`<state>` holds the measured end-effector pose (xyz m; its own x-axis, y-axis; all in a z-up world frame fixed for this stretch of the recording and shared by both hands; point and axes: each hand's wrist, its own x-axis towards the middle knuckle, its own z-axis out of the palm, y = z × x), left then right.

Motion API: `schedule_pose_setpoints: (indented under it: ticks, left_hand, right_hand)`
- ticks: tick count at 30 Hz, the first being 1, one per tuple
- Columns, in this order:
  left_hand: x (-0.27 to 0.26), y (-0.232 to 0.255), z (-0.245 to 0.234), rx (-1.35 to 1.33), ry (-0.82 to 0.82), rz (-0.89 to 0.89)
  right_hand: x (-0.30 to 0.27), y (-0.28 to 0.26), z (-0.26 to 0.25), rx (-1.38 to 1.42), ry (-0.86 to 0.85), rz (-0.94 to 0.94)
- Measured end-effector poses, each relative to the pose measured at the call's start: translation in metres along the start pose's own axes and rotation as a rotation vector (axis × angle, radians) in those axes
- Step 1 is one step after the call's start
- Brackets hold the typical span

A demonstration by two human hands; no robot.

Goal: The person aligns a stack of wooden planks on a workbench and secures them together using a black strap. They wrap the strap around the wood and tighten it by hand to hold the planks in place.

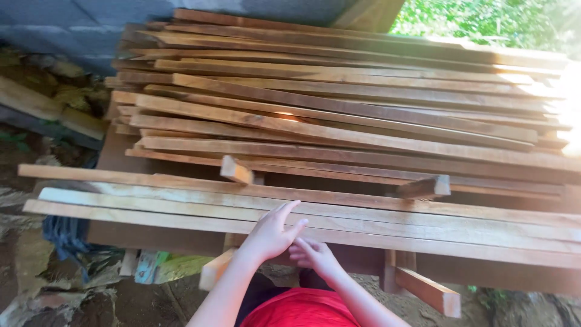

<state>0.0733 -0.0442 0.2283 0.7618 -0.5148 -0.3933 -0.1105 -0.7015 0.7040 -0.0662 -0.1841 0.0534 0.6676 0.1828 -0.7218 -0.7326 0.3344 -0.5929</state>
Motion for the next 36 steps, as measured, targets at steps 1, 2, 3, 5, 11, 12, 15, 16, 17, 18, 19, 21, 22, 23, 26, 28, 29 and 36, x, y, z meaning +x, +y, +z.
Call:
schedule_pose_setpoints:
  ticks: [1, 2, 3, 5, 11, 12, 15, 16, 17, 18, 19, 21, 22, 23, 26, 28, 29, 36]
  left_hand:
    - [-0.011, -0.007, -0.017, -0.002, 0.018, -0.007]
    - [-0.022, -0.014, -0.034, -0.048, 0.01, -0.037]
    - [-0.033, -0.022, -0.051, -0.094, 0.002, -0.067]
    - [-0.045, -0.062, -0.069, -0.127, 0.077, -0.117]
    - [-0.048, -0.236, -0.068, 0.218, 0.294, -0.257]
    - [-0.045, -0.251, -0.069, 0.371, 0.198, -0.335]
    - [-0.056, -0.246, -0.075, 0.649, 0.007, -0.336]
    - [-0.057, -0.245, -0.079, 0.648, 0.002, -0.336]
    - [-0.058, -0.244, -0.083, 0.602, -0.019, -0.335]
    - [-0.063, -0.242, -0.084, 0.552, -0.043, -0.343]
    - [-0.068, -0.246, -0.085, 0.547, -0.051, -0.352]
    - [-0.066, -0.249, -0.092, 0.632, -0.063, -0.258]
    - [-0.066, -0.252, -0.093, 0.631, -0.06, -0.257]
    - [-0.066, -0.253, -0.093, 0.641, -0.08, -0.247]
    - [-0.064, -0.253, -0.093, 0.643, -0.105, -0.247]
    - [-0.066, -0.251, -0.094, 0.638, -0.117, -0.262]
    - [-0.068, -0.25, -0.096, 0.618, -0.115, -0.265]
    - [-0.078, -0.27, -0.128, 0.422, -0.008, -0.324]
  right_hand:
    - [-0.001, -0.017, 0.019, -0.014, -0.014, -0.001]
    - [-0.003, -0.033, 0.04, -0.336, 0.066, -0.178]
    - [-0.004, -0.048, 0.06, -0.655, 0.146, -0.36]
    - [0.009, -0.059, 0.082, -0.895, 0.239, -0.496]
    - [0.031, -0.082, 0.163, -1.556, 0.463, -0.336]
    - [0.037, -0.083, 0.169, -1.625, 0.491, -0.168]
    - [0.044, -0.089, 0.177, -1.66, 0.546, -0.071]
    - [0.047, -0.088, 0.177, -1.66, 0.544, -0.066]
    - [0.05, -0.087, 0.176, -1.654, 0.558, -0.061]
    - [0.052, -0.084, 0.176, -1.651, 0.563, -0.053]
    - [0.051, -0.079, 0.178, -1.655, 0.551, -0.045]
    - [0.055, -0.08, 0.178, -1.633, 0.593, -0.053]
    - [0.055, -0.081, 0.181, -1.635, 0.596, -0.055]
    - [0.055, -0.083, 0.184, -1.621, 0.599, -0.032]
    - [0.057, -0.087, 0.184, -1.613, 0.597, -0.009]
    - [0.063, -0.087, 0.179, -1.616, 0.584, -0.006]
    - [0.068, -0.086, 0.175, -1.622, 0.572, -0.014]
    - [0.068, -0.149, 0.261, -1.361, 0.1, -0.123]
